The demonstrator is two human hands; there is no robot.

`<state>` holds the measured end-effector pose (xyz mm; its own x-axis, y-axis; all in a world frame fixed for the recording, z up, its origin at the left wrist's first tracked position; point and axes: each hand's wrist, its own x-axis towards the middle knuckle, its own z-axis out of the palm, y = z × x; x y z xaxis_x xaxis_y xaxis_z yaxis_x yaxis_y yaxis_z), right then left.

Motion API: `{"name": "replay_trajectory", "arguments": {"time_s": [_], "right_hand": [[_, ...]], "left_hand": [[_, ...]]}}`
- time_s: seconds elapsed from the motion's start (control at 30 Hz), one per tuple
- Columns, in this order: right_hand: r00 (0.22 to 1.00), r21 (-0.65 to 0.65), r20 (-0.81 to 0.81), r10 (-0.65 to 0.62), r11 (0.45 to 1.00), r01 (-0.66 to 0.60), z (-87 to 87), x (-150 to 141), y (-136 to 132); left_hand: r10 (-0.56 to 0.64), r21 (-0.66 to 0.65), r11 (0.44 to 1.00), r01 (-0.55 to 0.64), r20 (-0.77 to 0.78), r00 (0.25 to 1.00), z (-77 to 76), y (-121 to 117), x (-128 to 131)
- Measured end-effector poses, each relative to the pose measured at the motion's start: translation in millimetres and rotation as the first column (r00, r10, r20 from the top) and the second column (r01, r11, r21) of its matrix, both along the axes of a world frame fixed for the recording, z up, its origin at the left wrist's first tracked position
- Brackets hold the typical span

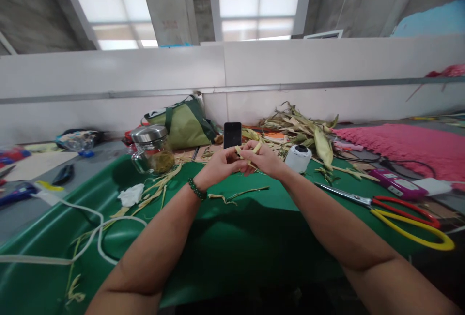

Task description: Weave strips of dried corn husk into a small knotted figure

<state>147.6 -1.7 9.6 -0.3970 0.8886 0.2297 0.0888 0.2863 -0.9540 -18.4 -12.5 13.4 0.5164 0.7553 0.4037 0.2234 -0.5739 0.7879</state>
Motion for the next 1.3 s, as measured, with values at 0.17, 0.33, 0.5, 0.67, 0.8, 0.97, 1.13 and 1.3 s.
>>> {"name": "replay_trajectory", "arguments": {"time_s": [0.17, 0.33, 0.5, 0.67, 0.8, 0.97, 1.13, 1.3], "right_hand": [[0.971, 0.355, 0.156, -0.179, 0.928, 0.114, 4.4, 10, 0], [0.989, 0.370, 0.081, -0.121, 0.926, 0.083, 8.3, 17, 2], [0.977, 0.432, 0.078, -0.200, 0.889, 0.148, 4.8, 14, 2], [0.974, 0.578, 0.104, -0.203, 0.809, 0.107, 5.2, 13, 0], [0.965, 0.671, 0.090, -0.245, 0.731, 0.123, 5.3, 11, -2], [0.960, 0.692, 0.034, -0.280, 0.699, 0.179, 11.2, 14, -8], [0.951, 0.596, -0.067, -0.303, 0.752, 0.281, 15.8, 21, -6], [0.949, 0.414, -0.176, -0.261, 0.855, 0.312, 12.5, 20, 1]], "left_hand": [[0.109, 0.038, 0.994, -0.107, -0.048, 0.993, 3.3, 2, -2], [0.039, -0.049, 0.998, -0.041, -0.041, 0.998, 8.8, -4, -2], [0.010, -0.030, 0.999, -0.011, -0.018, 1.000, 4.3, -4, 2], [0.055, -0.001, 0.999, -0.055, -0.012, 0.998, -1.8, -2, 4], [0.112, 0.065, 0.992, -0.110, -0.024, 0.993, -3.9, -2, 7], [0.060, 0.078, 0.995, -0.056, -0.047, 0.997, -2.2, -5, 9], [0.024, 0.094, 0.995, -0.018, -0.065, 0.998, 0.1, -9, 11], [0.082, 0.006, 0.997, -0.082, 0.000, 0.997, 0.7, -6, 6]]}}
